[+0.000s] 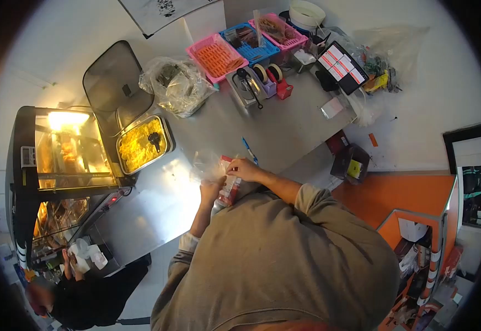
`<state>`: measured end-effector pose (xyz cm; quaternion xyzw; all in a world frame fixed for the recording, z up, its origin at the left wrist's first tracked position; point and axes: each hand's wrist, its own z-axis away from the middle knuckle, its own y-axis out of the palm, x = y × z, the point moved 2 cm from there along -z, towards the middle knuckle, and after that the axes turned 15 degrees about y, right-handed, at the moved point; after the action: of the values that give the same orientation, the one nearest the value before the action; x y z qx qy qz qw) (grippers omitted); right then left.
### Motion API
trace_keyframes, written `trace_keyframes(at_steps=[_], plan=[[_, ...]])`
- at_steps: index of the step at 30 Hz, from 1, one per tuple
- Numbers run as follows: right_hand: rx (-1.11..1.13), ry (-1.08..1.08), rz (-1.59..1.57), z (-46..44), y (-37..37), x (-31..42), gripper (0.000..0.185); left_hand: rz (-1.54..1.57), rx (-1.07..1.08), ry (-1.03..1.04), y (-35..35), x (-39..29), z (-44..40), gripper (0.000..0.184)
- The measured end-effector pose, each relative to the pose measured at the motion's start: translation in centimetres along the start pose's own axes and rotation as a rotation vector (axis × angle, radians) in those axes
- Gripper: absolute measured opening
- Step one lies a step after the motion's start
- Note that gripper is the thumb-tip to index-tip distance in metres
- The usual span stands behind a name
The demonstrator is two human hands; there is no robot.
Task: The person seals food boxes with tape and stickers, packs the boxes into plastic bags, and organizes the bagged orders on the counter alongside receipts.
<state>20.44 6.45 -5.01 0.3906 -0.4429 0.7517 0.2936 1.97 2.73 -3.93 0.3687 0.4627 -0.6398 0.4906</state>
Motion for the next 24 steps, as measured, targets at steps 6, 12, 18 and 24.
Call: trace_keyframes(at_steps=[6,12,18,24], plan=[[-0.366,-0.534,0.035,4.5,-3.9,8.1,0.021,0.531,-0.107,0.047,-1.1,-5.2,1.9,0.022],[-0.552,-0.843,0.142,5.9,-9.1,16.9,0.027,0.651,-0.134,0.107,-2.3,-17.2,4.9,0.028],[-0.357,-0.827,-0.157,6.4,-13.0,21.7,0.019,0.779,-0.232,0.211,-1.9,-21.6,5.8,0.037],[-0.085,-0.585,-0.294,7.4,-14.5,23.1,0.029,0.710,-0.219,0.215,-2.1,-23.3,7.0,0.040]])
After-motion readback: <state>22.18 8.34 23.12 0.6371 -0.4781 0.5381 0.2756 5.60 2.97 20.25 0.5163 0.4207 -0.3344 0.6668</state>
